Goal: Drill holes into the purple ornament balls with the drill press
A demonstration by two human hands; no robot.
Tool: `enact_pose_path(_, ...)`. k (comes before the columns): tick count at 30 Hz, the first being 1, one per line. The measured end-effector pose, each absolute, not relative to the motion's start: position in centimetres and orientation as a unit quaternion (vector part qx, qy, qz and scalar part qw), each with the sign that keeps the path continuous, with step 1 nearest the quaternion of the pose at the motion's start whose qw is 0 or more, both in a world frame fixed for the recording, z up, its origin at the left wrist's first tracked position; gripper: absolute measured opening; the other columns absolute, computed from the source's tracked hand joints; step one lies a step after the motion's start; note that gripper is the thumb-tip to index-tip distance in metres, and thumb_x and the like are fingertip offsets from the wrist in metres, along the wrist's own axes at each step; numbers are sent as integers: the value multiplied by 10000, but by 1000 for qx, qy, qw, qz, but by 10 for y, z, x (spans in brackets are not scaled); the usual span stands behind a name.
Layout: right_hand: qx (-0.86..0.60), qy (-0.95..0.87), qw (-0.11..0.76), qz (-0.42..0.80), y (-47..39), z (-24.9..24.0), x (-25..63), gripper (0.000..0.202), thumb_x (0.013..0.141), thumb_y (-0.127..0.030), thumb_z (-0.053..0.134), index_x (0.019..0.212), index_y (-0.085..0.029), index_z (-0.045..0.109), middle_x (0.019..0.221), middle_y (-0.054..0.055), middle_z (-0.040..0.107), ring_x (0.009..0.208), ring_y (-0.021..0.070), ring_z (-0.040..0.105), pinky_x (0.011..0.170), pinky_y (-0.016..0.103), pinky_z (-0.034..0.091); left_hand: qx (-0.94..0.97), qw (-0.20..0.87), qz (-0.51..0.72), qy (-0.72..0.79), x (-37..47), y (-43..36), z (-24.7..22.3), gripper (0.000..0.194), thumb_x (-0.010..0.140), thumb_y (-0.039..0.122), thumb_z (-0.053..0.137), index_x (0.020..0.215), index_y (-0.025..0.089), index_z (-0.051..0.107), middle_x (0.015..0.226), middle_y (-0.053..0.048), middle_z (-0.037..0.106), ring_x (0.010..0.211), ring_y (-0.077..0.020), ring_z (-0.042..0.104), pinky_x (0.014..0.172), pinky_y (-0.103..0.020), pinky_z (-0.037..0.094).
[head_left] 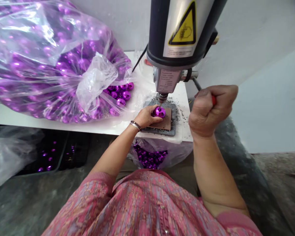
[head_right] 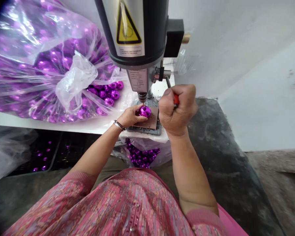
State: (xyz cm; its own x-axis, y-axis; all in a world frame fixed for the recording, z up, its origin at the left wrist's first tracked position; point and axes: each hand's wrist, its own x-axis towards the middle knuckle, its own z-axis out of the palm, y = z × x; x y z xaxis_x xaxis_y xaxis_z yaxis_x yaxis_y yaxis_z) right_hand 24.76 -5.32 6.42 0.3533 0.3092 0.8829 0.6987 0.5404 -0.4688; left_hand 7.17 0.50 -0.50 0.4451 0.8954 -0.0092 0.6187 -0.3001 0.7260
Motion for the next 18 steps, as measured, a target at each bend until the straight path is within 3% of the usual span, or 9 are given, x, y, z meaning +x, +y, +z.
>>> enact_pose_path(5, -447, -563, 681, -143, -54, 49, 247, 266, 986, -383, 420, 857, -175, 523, 734, -31, 517, 673, 1, 484, 673, 184, 417, 781, 325, 197, 495, 71, 5, -7, 631, 755, 254, 803, 1362, 161, 657, 1237, -71, 730, 1144, -242, 676, 1055, -340, 521)
enact_pose_path(10, -423, -570, 690, -145, -52, 40, 247, 306, 983, -412, 400, 821, -159, 462, 722, -32, 495, 681, 8, 517, 674, 199, 435, 783, 336, 199, 484, 71, 4, -7, 567, 760, 257, 786, 1314, 186, 682, 1205, -46, 737, 1130, -230, 681, 1050, -324, 519)
enact_pose_path(15, -441, -533, 711, -129, -37, 92, 251, 401, 977, -475, 395, 756, -140, 415, 699, -42, 460, 677, -16, 471, 680, 190, 396, 777, 340, 212, 485, 70, 1, -8, 557, 754, 259, 779, 1297, 183, 679, 1173, -44, 744, 1113, -236, 686, 1031, -337, 530)
enact_pose_path(18, -486, -503, 715, -11, -27, 131, 250, 346, 956, -415, 394, 731, -156, 347, 657, -74, 392, 599, -43, 406, 653, 192, 326, 781, 360, 238, 452, 64, -3, -9, 615, 745, 248, 780, 1339, 170, 642, 1253, -75, 726, 1156, -242, 674, 1066, -373, 512)
